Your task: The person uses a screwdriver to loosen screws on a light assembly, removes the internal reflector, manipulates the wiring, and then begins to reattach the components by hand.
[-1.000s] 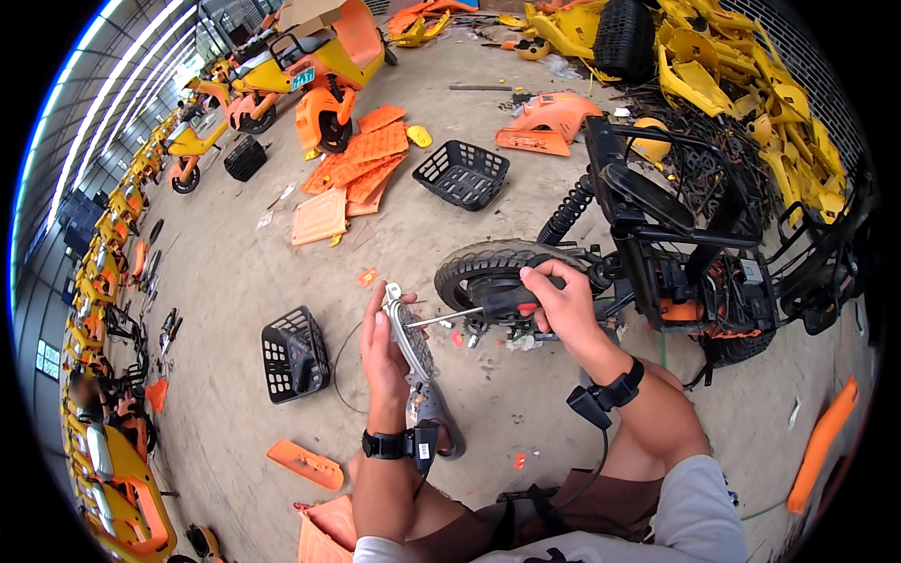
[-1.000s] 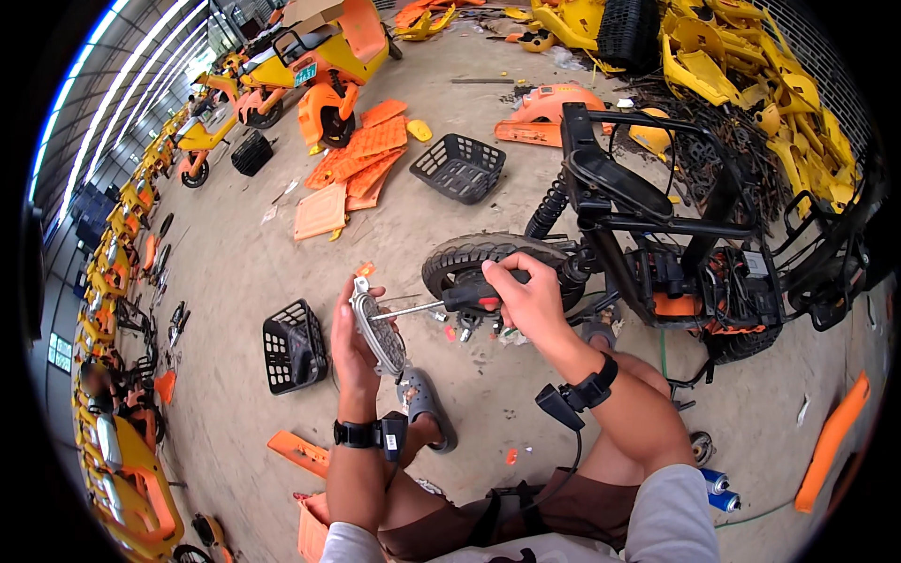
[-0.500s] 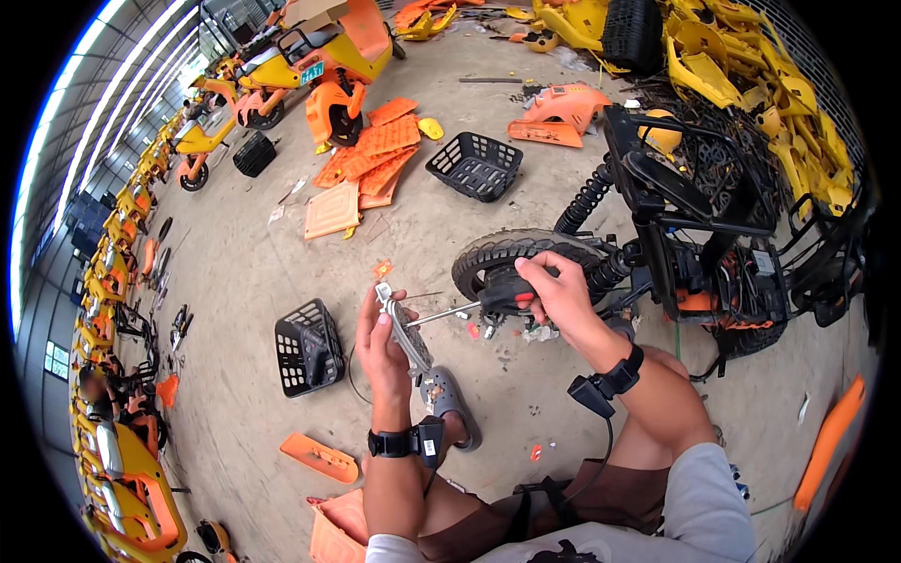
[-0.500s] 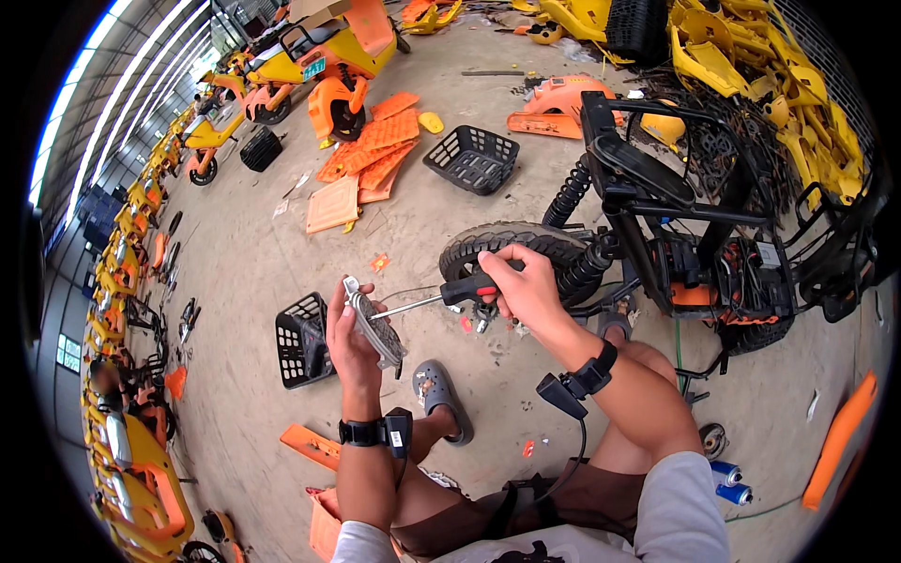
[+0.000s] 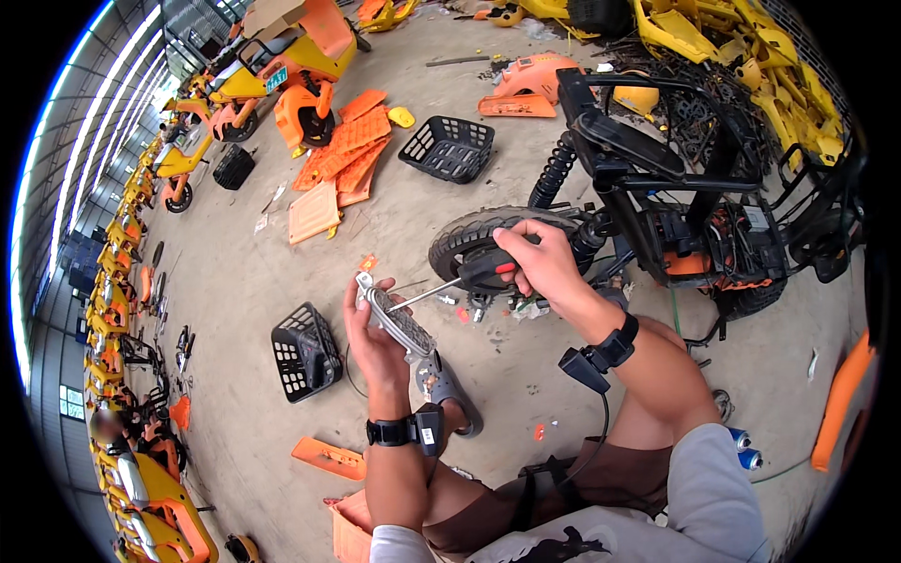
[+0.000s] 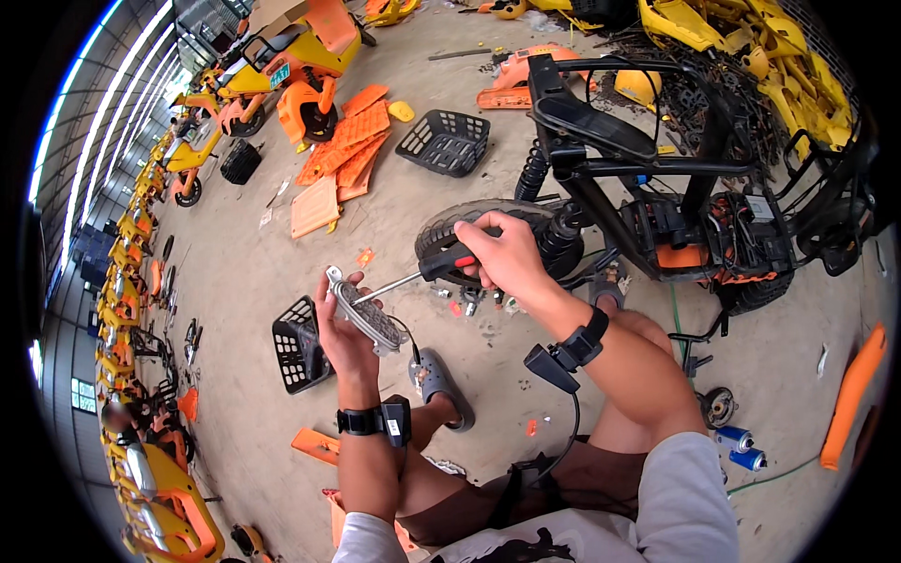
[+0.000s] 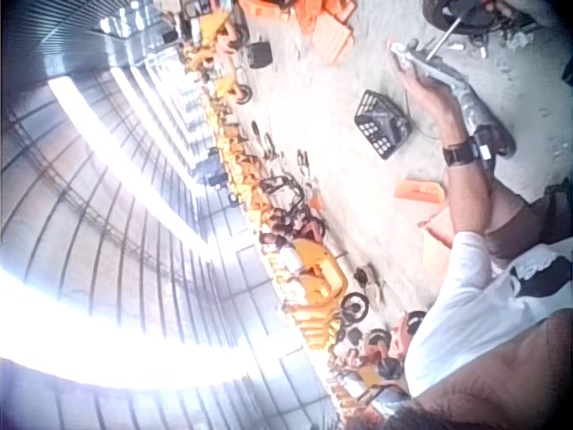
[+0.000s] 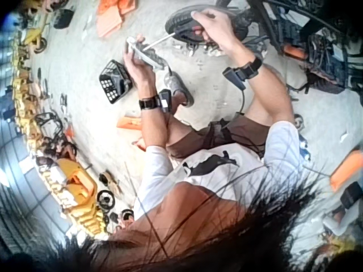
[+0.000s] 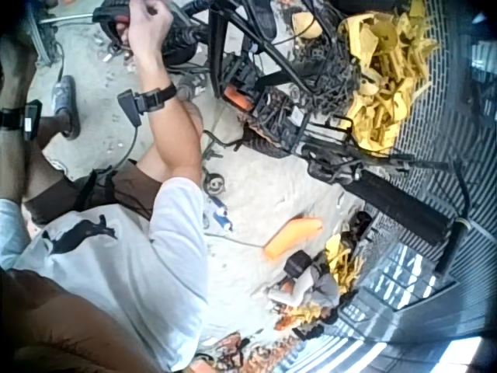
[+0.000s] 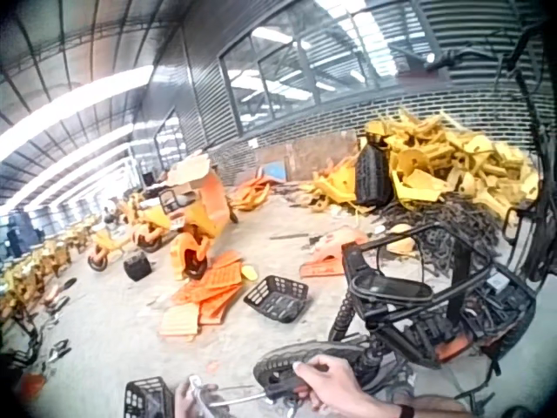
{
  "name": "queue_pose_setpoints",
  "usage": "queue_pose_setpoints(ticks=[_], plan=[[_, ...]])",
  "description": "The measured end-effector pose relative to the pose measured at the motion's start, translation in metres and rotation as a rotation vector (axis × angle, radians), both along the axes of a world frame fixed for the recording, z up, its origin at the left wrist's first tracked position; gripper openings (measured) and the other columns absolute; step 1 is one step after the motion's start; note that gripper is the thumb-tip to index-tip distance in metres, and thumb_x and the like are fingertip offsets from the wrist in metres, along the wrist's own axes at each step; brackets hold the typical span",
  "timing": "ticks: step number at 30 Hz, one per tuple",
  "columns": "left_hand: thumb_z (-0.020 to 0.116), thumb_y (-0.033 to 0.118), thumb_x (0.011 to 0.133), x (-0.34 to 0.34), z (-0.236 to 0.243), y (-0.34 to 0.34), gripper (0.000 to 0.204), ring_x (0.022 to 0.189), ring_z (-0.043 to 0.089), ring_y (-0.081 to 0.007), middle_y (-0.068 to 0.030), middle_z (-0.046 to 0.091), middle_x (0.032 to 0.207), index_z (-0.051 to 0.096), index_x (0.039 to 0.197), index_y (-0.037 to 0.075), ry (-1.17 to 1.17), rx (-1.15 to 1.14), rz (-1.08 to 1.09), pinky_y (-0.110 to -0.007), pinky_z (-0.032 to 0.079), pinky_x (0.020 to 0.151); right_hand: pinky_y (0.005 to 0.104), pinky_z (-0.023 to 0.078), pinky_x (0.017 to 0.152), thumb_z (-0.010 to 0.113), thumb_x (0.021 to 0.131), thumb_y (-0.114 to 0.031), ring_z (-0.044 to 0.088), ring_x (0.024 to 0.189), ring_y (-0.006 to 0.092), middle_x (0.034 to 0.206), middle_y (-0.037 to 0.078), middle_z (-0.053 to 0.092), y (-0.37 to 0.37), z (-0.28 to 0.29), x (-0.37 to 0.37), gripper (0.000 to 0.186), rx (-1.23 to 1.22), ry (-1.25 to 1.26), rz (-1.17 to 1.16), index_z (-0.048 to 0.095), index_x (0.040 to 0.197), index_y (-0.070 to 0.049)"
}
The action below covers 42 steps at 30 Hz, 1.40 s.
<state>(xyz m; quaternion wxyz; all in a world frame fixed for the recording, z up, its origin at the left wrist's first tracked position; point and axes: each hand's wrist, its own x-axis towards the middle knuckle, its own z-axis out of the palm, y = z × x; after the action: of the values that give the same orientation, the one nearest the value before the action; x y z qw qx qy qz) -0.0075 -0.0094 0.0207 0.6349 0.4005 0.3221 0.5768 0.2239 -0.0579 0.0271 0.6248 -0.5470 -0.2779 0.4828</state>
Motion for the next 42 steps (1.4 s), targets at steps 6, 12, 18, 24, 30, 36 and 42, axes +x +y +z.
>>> queue_pose_setpoints(ticks=[6, 12, 18, 24, 30, 36, 42], plan=[[0.047, 0.031, 0.095, 0.014, -0.002, -0.002, 0.048, 0.089, 0.061, -0.0228, -0.0157, 0.061, 0.111, 0.040, 0.138, 0.010, -0.099, -0.061, -0.065, -0.039, 0.053, 0.075, 0.0230, 0.033, 0.034, 0.068, 0.089, -0.027, 0.046, 0.038, 0.0072, 0.060, 0.008, 0.061, -0.010, 0.001, 0.013, 0.029, 0.020, -0.018, -0.012, 0.060, 0.083, 0.000], [0.047, 0.032, 0.095, 0.017, -0.006, 0.001, 0.046, 0.088, 0.061, -0.0225, -0.0149, 0.062, 0.110, 0.043, 0.135, 0.010, -0.098, -0.069, -0.068, -0.039, 0.053, 0.074, 0.0226, 0.034, 0.035, 0.069, 0.088, -0.027, 0.049, 0.040, 0.0070, 0.062, 0.008, 0.062, -0.011, 0.002, 0.017, 0.029, 0.026, -0.067, -0.026, 0.060, 0.084, 0.000], [0.045, 0.039, 0.099, 0.006, -0.010, 0.005, 0.038, 0.085, 0.061, -0.0195, -0.0116, 0.062, 0.104, 0.047, 0.127, 0.012, -0.001, -0.045, -0.015, -0.035, 0.053, 0.072, 0.0227, 0.038, 0.037, 0.069, 0.088, -0.029, 0.054, 0.045, 0.0074, 0.065, 0.007, 0.063, -0.009, 0.000, 0.007, 0.029, 0.121, -0.184, -0.009, 0.062, 0.086, 0.000], [0.044, 0.039, 0.100, -0.009, -0.014, 0.007, 0.037, 0.082, 0.060, -0.0179, -0.0116, 0.062, 0.099, 0.046, 0.125, 0.011, 0.119, 0.039, 0.104, -0.032, 0.053, 0.069, 0.0235, 0.048, 0.051, 0.070, 0.088, -0.027, 0.063, 0.058, 0.0091, 0.072, 0.006, 0.066, -0.008, 0.002, -0.005, 0.030, 0.254, -0.338, 0.041, 0.062, 0.087, 0.001], [0.046, 0.039, 0.099, -0.018, -0.017, 0.009, 0.041, 0.078, 0.060, -0.0180, -0.0135, 0.060, 0.095, 0.044, 0.128, 0.009, 0.209, 0.096, 0.160, -0.031, 0.053, 0.065, 0.0238, 0.050, 0.056, 0.071, 0.088, -0.026, 0.066, 0.063, 0.0098, 0.074, 0.007, 0.066, -0.006, 0.006, -0.009, 0.029, 0.158, -0.215, 0.126, 0.061, 0.087, 0.001], [0.046, 0.039, 0.099, -0.020, -0.022, 0.011, 0.043, 0.073, 0.059, -0.0192, -0.0130, 0.059, 0.090, 0.042, 0.129, 0.009, 0.240, 0.068, 0.172, -0.032, 0.053, 0.061, 0.0230, 0.048, 0.054, 0.073, 0.087, -0.025, 0.065, 0.066, 0.0077, 0.074, 0.005, 0.068, -0.014, 0.017, -0.007, 0.027, 0.235, -0.280, 0.171, 0.061, 0.088, -0.001], [0.043, 0.042, 0.100, -0.005, -0.015, 0.005, 0.041, 0.065, 0.058, -0.0196, -0.0121, 0.059, 0.082, 0.043, 0.126, 0.011, 0.269, 0.010, 0.123, -0.030, 0.050, 0.057, 0.0239, 0.044, 0.046, 0.072, 0.087, -0.027, 0.058, 0.053, 0.0067, 0.069, 0.005, 0.068, -0.018, 0.010, 0.002, 0.027, 0.155, -0.247, 0.203, 0.062, 0.088, -0.002]])
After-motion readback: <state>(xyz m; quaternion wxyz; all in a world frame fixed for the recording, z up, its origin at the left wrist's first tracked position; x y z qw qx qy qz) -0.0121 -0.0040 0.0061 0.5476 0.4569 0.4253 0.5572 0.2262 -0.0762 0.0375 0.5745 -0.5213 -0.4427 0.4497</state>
